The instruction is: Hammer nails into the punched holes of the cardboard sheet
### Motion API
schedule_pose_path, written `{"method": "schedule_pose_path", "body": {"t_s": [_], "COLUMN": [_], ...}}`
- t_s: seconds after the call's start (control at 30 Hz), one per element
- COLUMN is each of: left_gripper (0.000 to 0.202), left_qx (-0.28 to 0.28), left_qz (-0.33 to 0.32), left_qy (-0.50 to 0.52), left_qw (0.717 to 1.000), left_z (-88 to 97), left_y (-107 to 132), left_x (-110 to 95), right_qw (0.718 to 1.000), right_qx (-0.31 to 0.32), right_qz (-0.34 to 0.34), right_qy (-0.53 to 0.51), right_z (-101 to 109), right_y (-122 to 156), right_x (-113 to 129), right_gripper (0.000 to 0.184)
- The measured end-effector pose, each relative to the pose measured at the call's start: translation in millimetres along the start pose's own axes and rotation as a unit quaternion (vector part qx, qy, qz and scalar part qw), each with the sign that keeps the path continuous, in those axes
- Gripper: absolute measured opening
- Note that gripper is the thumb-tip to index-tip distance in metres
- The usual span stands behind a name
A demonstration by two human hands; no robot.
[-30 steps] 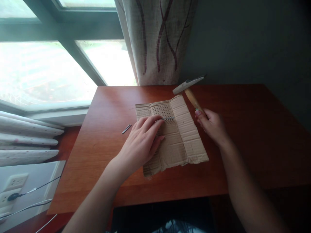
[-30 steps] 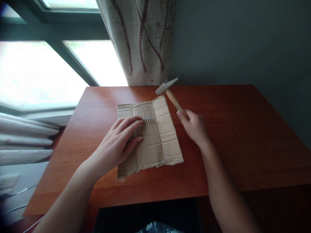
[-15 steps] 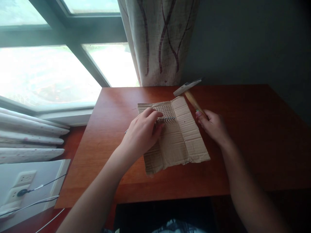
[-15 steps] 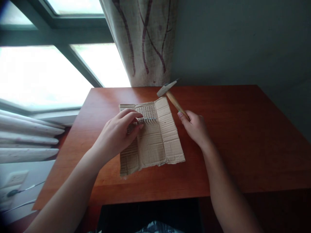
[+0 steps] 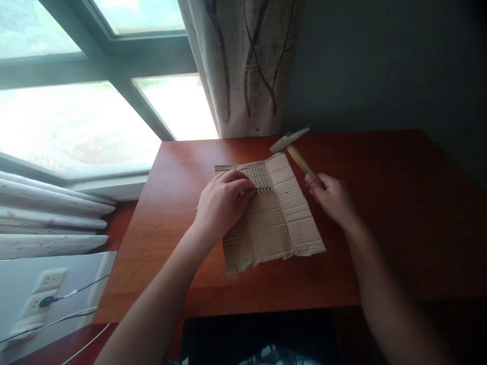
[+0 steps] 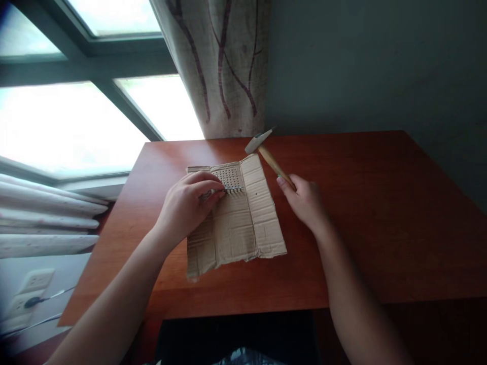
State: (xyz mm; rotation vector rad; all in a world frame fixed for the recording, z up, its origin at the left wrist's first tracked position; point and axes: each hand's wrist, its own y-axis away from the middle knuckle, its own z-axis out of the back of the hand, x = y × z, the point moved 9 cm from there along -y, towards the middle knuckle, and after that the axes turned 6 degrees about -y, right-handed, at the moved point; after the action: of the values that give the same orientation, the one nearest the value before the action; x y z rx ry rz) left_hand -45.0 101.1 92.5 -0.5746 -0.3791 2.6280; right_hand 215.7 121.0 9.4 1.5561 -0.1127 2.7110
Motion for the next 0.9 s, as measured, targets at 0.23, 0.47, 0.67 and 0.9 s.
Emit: {"method": "schedule_pose_path", "body": {"t_s": [0.23, 0.47, 0.67, 0.9], "left_gripper": [0.014, 0.011, 0.011, 0.014], "left_qx": [0.015, 0.009, 0.016, 0.039], "left_qz": [-0.011, -0.019, -0.027, -0.013], "left_qy": [-0.023, -0.076, -0.119, -0.174], "left_qw": [1.0, 0.997, 0.992, 0.984], "left_z": [-4.0, -8.7, -9.6, -14.7], "left_y": [-0.7, 3.4, 6.0, 7.1], "left_x": [-7.5, -12.1, -18.1, -22.7], "right_qw": [0.979, 0.975, 0.974, 0.975], "right_qx": [0.01, 0.01, 0.017, 0.006], "right_qz": [-0.032, -0.05, -0.061, -0.039], "right_qy": [-0.199, -0.214, -0.216, -0.217], "right_z": [-16.3, -20.4, -20.6, -18.8], "right_y": [16.2, 14.8, 13.9, 13.4], "right_x": [27.3, 19.8, 13.7, 20.2], "right_gripper": [0.045, 0.049, 0.051, 0.054]}}
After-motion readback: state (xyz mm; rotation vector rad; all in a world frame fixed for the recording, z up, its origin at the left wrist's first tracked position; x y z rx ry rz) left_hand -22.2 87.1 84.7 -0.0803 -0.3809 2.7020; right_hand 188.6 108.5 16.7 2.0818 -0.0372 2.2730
